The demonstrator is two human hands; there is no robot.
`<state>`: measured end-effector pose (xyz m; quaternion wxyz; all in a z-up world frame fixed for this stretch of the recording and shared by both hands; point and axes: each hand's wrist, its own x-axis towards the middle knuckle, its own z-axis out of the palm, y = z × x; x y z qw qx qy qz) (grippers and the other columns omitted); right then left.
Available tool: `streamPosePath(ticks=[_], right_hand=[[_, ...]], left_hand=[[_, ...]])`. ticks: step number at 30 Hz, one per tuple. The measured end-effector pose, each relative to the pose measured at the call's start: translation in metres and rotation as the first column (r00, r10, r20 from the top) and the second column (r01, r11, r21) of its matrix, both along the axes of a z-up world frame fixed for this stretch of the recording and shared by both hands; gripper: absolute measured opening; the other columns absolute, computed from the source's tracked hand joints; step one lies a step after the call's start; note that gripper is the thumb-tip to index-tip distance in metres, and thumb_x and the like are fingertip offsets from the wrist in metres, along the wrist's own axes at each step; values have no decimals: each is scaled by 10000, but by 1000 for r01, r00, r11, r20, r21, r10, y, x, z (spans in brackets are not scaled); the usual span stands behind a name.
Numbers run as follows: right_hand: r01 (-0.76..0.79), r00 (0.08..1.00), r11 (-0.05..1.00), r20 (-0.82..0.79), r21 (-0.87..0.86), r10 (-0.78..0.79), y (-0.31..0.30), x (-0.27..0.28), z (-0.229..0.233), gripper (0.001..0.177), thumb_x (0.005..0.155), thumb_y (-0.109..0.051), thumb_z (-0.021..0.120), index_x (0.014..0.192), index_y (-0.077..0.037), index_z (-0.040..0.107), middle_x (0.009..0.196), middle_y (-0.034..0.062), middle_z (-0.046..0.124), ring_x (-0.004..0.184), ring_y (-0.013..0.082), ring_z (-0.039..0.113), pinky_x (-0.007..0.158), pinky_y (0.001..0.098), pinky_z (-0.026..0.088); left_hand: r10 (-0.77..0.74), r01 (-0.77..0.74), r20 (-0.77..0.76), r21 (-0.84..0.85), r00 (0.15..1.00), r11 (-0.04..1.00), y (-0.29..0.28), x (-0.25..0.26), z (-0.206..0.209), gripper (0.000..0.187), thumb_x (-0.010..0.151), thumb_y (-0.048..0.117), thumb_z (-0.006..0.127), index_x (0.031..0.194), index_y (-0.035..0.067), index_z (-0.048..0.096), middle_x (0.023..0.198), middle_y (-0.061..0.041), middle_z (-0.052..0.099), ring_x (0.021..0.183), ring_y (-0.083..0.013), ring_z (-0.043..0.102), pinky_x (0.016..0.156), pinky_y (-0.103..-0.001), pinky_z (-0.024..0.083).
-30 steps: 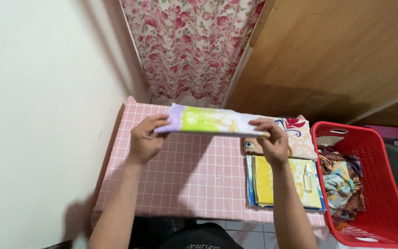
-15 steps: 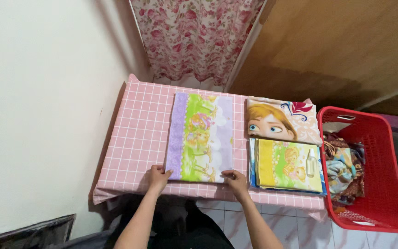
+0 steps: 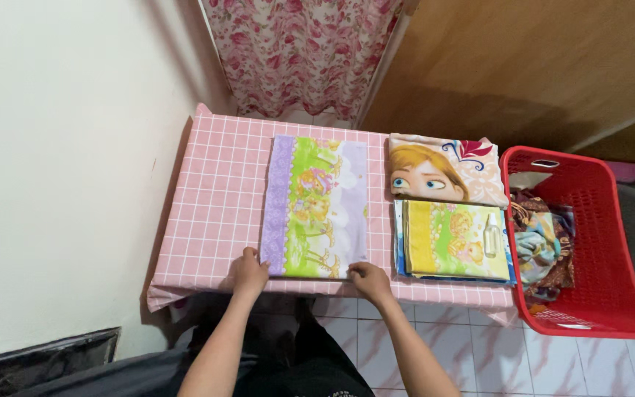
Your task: The person folds several patterned towels on a pink checkered table. They smooth and fold each towel by hand, then stack the folded items on the table next to a red laundry basket.
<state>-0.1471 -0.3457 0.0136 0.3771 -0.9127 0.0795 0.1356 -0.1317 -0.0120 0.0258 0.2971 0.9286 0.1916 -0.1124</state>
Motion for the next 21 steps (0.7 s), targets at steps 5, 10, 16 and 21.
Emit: streamPosePath(ticks=[5,10,16,21], right_hand=[[-79,996,953,14,-294,86,15,22,45,280,896,-310,659,1105,-161,772,1138,92,753,1042,304,711,929,419,558],[-190,860,944,418,-269,292,42,69,17,463,938,-236,563,1362,-51,590,1391,188,614,1282,382,581,1071,445,474],[-313,805,807,310,-501,505,59,132,-40,720,994,-425,505,1532,25,345,1611,250,323,1496,412,298,1198,532,251],[-256,860,807,256,-532,441,35,136,-47,931,978,-635,434,1559,65,235,1640,274,214,1531,416,182,1229,518,140]], left_hand=[[-296,251,238,203,925,946,-22,13,17,693,875,382,717,1394,-7,474,1438,-216,488,1352,-388,431,1124,-521,360],[-619,539,322,308,716,784,-61,64,-29,561,978,267,545,1448,-23,443,1544,-203,436,1471,-363,348,1208,-491,265],[-701,635,122,339,702,694,-90,125,-36,632,1029,339,381,1577,33,302,1681,-129,254,1558,-307,187,1262,-467,134],[-556,572,-136,221,820,790,-72,130,39,1003,923,710,438,1605,41,133,1698,-146,67,1571,-310,1,1261,-442,21]])
